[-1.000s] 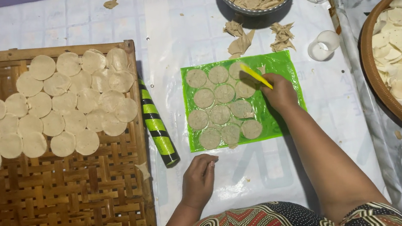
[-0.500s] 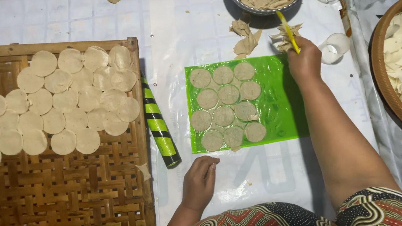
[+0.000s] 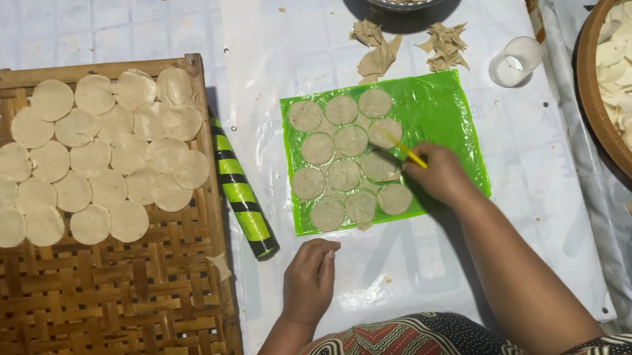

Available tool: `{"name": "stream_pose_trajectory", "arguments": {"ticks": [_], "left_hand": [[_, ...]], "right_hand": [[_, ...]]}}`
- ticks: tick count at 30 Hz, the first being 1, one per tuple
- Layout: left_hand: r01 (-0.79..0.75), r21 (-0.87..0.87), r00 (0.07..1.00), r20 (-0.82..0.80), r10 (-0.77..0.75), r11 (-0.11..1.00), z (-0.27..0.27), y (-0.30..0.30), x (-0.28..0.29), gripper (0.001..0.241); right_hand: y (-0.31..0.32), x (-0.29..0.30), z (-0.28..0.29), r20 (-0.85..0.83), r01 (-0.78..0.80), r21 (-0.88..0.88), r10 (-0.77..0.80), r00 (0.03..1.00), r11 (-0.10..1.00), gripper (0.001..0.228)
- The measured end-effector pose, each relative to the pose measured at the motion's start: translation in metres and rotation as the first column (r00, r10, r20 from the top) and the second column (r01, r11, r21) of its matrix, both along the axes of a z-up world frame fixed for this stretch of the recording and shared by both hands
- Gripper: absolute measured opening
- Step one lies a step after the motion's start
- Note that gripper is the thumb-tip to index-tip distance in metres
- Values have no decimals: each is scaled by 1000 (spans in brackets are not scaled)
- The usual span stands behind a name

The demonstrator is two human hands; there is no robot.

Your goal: Preparing and shaping dough for traditional crackers, including rolling the dough and cutting it into circular shapes.

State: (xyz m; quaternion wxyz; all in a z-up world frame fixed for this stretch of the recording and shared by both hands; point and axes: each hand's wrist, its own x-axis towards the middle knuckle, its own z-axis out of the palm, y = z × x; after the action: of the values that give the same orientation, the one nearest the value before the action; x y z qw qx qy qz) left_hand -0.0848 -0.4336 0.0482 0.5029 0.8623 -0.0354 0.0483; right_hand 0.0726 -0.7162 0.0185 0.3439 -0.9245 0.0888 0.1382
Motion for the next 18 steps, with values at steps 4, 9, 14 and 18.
{"name": "stream_pose_trajectory", "arguments": {"ticks": [4,9,14,18], "left_hand": [[-1,-8,1000,16,2,1000,-1,0,-2,15],[3,2,1000,-1,-3,1000,-2,1,-2,16],[2,-4,1000,3,-2,1000,0,2,-2,16],[3,-8,1000,0,-3,1000,2,1,-2,16]], "right_hand": [[-17,26,25,151,105,58,-113,982,993,11],[34,3,73,-317,-117,-170,58,947,978,45],[21,-3,20,-122,-149,-199,126,984,969,18],[37,3,60,-264,-115,-139,75,962,984,46]]}}
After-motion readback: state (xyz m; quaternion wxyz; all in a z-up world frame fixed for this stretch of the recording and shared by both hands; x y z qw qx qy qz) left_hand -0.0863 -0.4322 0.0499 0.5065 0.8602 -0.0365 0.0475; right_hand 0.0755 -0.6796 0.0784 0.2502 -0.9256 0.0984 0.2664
